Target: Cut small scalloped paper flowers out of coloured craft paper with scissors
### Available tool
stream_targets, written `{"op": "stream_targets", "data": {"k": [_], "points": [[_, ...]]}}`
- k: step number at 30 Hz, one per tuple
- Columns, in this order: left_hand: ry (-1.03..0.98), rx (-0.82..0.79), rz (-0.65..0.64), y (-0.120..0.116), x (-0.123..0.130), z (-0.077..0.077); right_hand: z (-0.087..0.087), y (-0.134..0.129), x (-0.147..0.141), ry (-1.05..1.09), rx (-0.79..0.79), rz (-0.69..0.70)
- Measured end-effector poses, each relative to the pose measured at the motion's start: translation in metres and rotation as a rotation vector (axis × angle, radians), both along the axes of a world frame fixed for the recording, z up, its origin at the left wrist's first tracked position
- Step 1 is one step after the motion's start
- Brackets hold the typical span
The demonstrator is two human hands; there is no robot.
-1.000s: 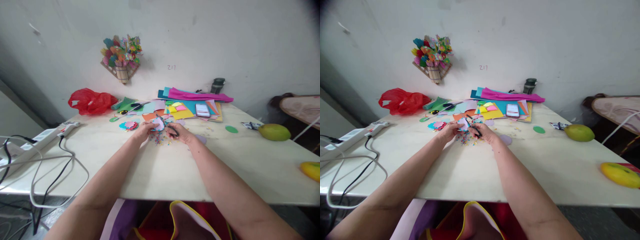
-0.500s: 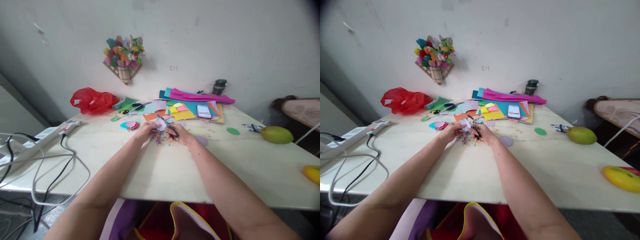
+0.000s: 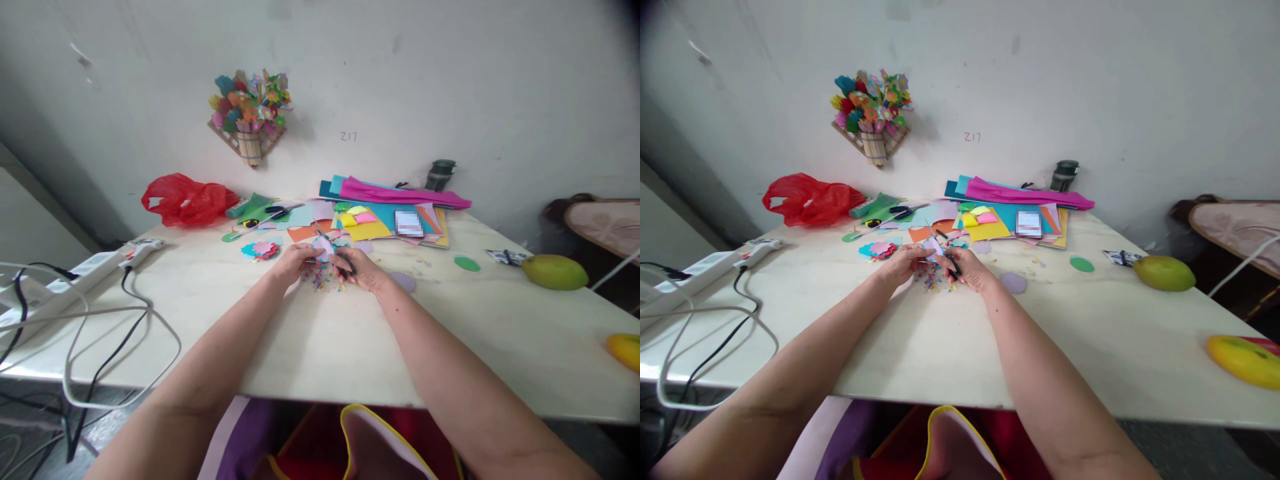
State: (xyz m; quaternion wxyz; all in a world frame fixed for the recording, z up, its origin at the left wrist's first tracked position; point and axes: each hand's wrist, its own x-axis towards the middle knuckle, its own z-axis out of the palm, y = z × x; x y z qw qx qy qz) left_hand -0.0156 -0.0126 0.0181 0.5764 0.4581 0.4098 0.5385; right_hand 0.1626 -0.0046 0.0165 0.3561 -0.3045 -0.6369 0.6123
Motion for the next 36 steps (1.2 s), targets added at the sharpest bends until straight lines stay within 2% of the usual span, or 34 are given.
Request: {"op": "stream_targets", "data": {"k": [17, 36], "points": [[-0.017, -0.011, 0.002, 0.0013, -0.0036, 0.0006, 0.0073, -0.0069, -0.0036, -0.019, -0.035, -0.068], [-0.039, -0.035, 0.013, 0.0017, -0.0085, 0.0027, 0.0034, -0.0032, -0.0035, -0.019, -0.016, -0.073]]}}
